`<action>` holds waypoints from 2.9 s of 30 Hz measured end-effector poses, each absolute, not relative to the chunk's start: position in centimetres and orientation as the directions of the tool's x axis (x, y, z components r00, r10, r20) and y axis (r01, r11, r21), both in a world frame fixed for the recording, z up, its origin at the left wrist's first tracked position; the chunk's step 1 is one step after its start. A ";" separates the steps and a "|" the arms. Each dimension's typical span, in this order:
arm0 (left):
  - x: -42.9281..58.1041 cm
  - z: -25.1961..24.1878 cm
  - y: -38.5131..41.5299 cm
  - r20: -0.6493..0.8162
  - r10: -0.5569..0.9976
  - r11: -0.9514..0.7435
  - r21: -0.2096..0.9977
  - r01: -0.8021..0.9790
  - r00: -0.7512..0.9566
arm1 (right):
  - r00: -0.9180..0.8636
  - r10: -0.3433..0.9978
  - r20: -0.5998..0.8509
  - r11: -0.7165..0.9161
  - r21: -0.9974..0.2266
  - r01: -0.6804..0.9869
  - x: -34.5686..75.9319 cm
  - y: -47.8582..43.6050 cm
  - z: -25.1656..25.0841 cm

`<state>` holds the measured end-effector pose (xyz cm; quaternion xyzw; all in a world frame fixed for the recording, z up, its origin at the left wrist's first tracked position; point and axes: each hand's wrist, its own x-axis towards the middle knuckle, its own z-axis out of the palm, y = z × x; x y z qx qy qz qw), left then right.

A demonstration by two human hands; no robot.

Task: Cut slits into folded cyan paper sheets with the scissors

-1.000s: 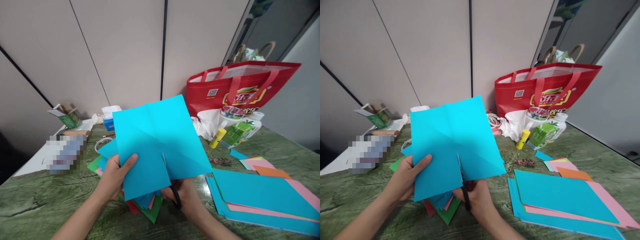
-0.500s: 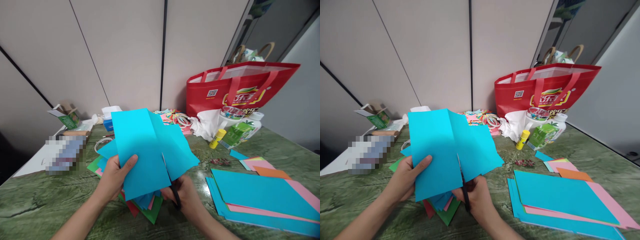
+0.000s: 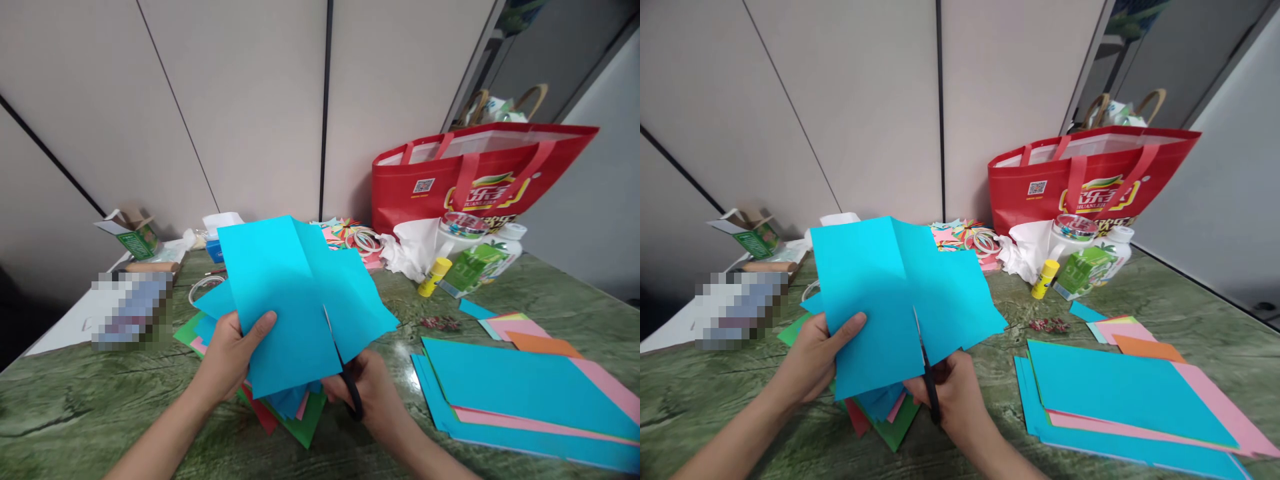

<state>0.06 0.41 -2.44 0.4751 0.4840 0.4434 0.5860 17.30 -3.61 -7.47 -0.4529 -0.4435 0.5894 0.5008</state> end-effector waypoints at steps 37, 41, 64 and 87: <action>-3.3 1.6 0.9 -0.117 0.987 0.147 0.934 -0.326 0.111 | 0.116 0.989 -0.091 -0.050 -0.946 -0.319 18.1 -3.0 -6.8; -2.9 0.9 1.0 -0.249 0.932 0.313 0.919 -0.240 0.264 | 0.045 0.973 -0.228 -0.158 -0.791 -0.591 19.0 -2.7 -6.2; -3.1 0.8 2.2 -0.366 0.864 0.349 0.930 0.112 0.345 | 0.472 0.876 -0.097 0.034 -0.965 -0.261 19.6 -2.2 -7.2; -0.9 -0.3 0.9 -0.178 0.983 0.180 0.983 -0.031 0.050 | -0.459 0.885 0.078 -0.104 -0.927 -0.359 17.9 -3.8 -6.2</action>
